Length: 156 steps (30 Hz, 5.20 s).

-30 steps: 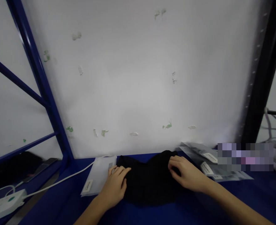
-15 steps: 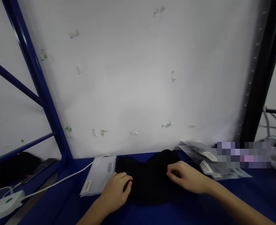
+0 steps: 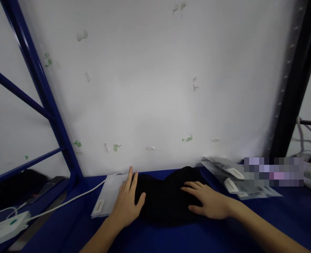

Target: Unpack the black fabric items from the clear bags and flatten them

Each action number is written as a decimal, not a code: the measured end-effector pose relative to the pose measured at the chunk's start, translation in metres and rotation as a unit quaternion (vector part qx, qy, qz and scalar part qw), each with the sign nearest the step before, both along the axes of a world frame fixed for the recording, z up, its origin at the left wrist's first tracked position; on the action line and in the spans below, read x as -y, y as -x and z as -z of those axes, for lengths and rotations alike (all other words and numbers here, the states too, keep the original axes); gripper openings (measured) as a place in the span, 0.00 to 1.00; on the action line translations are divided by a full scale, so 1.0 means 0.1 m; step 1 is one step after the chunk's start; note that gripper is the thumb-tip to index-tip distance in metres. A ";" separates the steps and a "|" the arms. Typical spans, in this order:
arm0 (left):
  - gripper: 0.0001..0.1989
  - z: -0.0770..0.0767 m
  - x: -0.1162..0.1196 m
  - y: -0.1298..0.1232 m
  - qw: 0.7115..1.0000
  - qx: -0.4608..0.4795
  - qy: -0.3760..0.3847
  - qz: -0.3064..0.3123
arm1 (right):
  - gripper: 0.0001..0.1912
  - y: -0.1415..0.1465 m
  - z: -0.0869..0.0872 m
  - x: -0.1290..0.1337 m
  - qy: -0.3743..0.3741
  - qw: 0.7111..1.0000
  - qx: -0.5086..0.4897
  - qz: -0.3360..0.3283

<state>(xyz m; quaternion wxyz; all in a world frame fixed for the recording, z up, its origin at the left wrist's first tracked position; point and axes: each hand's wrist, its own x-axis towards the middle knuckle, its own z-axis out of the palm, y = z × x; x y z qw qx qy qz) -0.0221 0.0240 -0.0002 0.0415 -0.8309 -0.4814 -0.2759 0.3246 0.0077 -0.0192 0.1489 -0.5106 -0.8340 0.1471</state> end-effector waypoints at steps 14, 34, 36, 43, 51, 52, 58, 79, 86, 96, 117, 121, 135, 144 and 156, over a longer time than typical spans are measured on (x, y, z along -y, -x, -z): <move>0.27 0.04 0.04 0.00 0.967 -0.141 0.183 0.106 | 0.45 -0.02 -0.04 0.03 0.052 0.998 -0.005 -0.019; 0.26 -0.05 0.13 -0.06 0.965 -0.128 0.205 0.099 | 0.15 -0.94 -0.05 -0.33 -0.188 0.863 0.129 0.451; 0.26 -0.05 0.13 -0.07 0.966 -0.123 0.204 0.100 | 0.15 -0.99 -0.05 -0.34 -0.204 0.861 0.125 0.449; 0.26 -0.05 0.14 -0.07 0.966 -0.130 0.196 0.104 | 0.17 -1.13 -0.21 -0.29 -0.320 0.823 0.058 0.466; 0.21 -0.17 0.21 -0.11 0.989 -0.018 0.062 0.130 | 0.14 -0.62 -0.48 -0.18 -0.433 0.764 -0.328 0.348; 0.20 -0.18 0.22 -0.12 0.989 0.009 0.055 0.134 | 0.15 -0.50 -0.48 -0.17 -0.413 0.769 -0.358 0.330; 0.18 -0.13 0.20 -0.20 0.931 0.270 0.177 0.168 | 0.19 0.34 -0.39 0.07 0.008 0.752 -0.651 0.097; 0.15 -0.19 0.31 -0.33 0.887 0.278 0.337 0.153 | 0.22 0.67 -0.32 0.46 0.094 0.952 -0.219 -0.190; 0.14 -0.33 0.47 -0.34 0.958 0.097 0.223 0.152 | 0.21 0.69 -0.27 0.46 0.101 0.937 -0.145 -0.302; 0.12 -0.51 0.63 -0.36 0.891 0.042 0.423 0.158 | 0.09 0.70 -0.45 0.49 -0.208 0.939 -0.170 -0.214; 0.28 -0.19 0.37 -0.33 0.794 0.468 0.344 0.180 | 0.15 0.74 -0.46 0.58 -0.489 0.834 -0.047 -0.250; 0.35 -0.23 0.43 -0.26 0.807 0.411 0.369 0.209 | 0.16 0.60 -0.43 0.56 -0.500 0.827 -0.131 -0.223; 0.42 -0.02 0.40 -0.23 0.953 0.247 -0.059 0.165 | 0.05 0.67 -0.43 0.60 -0.256 0.824 -0.505 0.025; 0.43 -0.03 0.40 -0.31 0.860 0.369 0.242 0.256 | 0.16 0.70 -0.33 0.43 0.165 0.716 -0.675 -0.071; 0.30 -0.18 0.44 -0.36 0.872 0.304 0.343 0.173 | 0.23 0.71 -0.19 0.32 0.236 0.783 -0.574 -0.044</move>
